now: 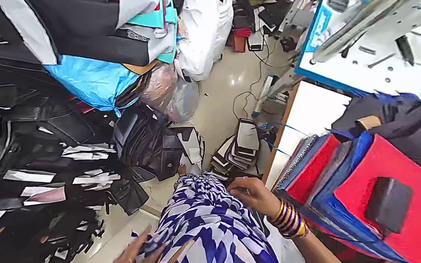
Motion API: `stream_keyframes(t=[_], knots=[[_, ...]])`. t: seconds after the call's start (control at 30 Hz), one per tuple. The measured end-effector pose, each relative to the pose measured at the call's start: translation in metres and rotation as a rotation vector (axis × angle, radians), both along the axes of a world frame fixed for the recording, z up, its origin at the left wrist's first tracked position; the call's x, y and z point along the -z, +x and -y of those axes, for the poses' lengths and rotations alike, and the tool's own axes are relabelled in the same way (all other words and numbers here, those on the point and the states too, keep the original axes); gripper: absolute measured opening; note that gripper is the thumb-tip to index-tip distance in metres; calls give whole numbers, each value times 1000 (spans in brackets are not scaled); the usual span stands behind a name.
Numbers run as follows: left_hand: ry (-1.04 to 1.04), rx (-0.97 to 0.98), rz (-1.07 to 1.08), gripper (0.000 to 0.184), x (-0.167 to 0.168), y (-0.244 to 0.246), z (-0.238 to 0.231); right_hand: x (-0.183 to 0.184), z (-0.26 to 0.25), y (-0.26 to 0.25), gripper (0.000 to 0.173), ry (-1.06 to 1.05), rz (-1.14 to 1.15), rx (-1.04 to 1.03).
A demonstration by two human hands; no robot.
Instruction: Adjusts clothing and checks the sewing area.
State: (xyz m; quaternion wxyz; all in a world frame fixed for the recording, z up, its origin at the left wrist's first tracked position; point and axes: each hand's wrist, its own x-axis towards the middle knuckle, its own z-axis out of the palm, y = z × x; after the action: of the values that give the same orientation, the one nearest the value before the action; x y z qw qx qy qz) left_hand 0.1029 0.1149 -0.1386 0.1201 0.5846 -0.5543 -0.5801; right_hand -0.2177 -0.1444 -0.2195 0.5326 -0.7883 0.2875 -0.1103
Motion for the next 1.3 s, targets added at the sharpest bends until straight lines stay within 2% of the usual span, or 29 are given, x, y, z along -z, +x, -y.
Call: stream_keyframes(t=[0.1,0.2,0.27,0.4,0.47,0.53,0.6,0.63,0.7,0.77,0.83,0.9,1.0,1.03,1.1,1.17,1.2,1.27,1.3], knots=[[-279,-37,29,47,21,26,47,0,-21,0,37,264,-86,-36],[-453,-63,-130,37,48,6,106,0,-34,-1,30,409,-17,10],[-442,11,-201,37,58,-21,143,-2,-39,4,25,282,13,124],[-218,389,-144,47,55,-68,198,-22,-50,29,24,-425,-83,342],[-395,440,-121,37,55,-78,207,-35,-61,39,27,-689,-130,428],[-640,374,-205,24,54,-79,212,-45,-70,40,28,-724,-96,526],[-729,346,-311,20,48,-79,216,-51,-78,39,26,-592,17,647],[-773,355,-322,17,44,-79,217,-54,-82,40,25,-536,90,711],[-941,388,-270,13,43,-81,222,-67,-95,45,24,-597,142,803],[-1043,458,-238,10,43,-82,232,-88,-114,59,23,-685,46,703],[-1021,580,-265,10,37,-81,242,-86,-130,86,15,-664,-242,506],[-1005,708,-254,10,26,-85,245,-76,-131,111,32,-317,-418,327],[-1112,720,-263,10,27,-91,247,-72,-109,109,33,-144,-246,117],[-1072,723,-303,11,30,-88,249,-70,-105,105,34,-113,-187,74],[-781,792,-399,16,37,-75,257,-71,-98,96,30,-20,-186,58],[-380,930,-439,31,45,-54,264,-87,-94,101,32,199,-376,71],[-252,991,-427,39,48,-42,267,-91,-95,106,35,259,-443,84],[-182,1029,-313,51,47,-18,271,-90,-98,115,37,259,-511,106],[-226,1020,-182,48,42,-7,273,-89,-98,119,39,248,-534,101]])
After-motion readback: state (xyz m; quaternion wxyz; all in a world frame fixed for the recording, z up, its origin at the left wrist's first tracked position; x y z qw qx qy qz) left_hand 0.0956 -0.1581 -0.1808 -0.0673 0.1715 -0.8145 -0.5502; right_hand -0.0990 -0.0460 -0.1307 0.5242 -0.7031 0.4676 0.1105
